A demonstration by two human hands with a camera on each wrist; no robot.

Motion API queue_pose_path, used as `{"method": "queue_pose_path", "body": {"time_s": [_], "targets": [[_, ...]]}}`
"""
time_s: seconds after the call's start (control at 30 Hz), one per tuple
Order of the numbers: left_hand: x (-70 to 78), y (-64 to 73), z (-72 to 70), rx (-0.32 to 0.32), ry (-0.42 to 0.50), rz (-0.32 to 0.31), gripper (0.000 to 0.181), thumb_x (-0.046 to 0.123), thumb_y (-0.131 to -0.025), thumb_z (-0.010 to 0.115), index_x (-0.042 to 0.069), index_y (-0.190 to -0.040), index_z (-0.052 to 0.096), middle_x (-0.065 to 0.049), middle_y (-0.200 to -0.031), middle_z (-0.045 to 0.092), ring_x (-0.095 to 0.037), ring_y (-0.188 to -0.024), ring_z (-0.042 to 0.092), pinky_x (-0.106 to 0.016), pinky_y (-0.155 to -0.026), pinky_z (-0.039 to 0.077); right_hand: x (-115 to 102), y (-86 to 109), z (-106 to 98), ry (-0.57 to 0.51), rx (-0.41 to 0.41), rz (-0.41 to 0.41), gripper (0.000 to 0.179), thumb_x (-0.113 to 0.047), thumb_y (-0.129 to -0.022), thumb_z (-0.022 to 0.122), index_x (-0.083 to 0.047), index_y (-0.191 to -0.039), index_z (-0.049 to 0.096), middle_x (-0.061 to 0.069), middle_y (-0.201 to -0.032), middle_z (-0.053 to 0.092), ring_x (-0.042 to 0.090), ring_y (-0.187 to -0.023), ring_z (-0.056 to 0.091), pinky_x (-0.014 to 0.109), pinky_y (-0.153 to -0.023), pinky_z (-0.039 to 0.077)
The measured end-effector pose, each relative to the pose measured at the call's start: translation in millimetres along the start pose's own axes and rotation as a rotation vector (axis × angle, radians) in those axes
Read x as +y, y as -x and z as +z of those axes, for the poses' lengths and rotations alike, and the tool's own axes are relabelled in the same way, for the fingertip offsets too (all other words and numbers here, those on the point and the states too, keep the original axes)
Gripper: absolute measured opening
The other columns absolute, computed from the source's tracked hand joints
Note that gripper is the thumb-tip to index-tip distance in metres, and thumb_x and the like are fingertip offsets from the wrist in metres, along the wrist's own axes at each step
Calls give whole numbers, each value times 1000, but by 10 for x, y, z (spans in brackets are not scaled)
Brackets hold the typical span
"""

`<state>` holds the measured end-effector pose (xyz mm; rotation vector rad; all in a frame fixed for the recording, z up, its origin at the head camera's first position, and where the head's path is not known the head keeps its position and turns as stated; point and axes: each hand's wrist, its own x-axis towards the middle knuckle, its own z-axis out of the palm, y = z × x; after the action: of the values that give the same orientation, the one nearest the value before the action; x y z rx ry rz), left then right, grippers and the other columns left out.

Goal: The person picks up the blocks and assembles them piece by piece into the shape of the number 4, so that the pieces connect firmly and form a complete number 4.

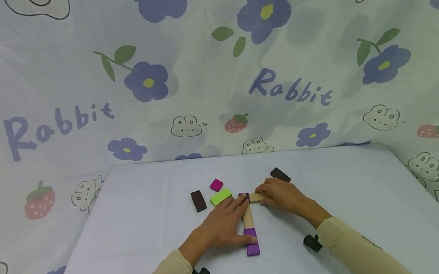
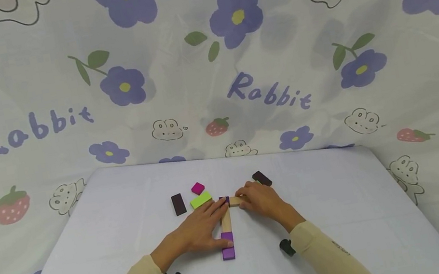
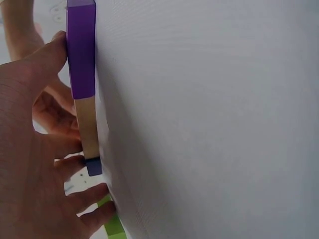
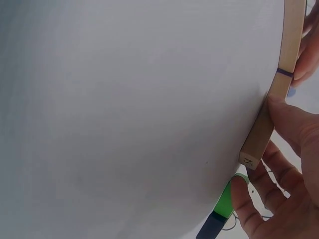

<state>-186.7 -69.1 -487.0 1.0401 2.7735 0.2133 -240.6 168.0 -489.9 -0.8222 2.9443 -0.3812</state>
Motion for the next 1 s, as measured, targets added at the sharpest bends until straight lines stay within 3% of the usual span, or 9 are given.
{"method": "queue_pose_path", "body": {"time_s": [1.0], "targets": [[-10, -6, 16, 7, 12, 0, 104, 79, -86, 53, 11, -160, 30, -6, -167, 23, -35, -151, 25, -47, -120, 28, -20, 17, 9, -10, 14, 25, 32, -27, -92, 77, -16, -121, 73, 0, -109, 67, 15, -96, 61, 37, -83, 55]]}}
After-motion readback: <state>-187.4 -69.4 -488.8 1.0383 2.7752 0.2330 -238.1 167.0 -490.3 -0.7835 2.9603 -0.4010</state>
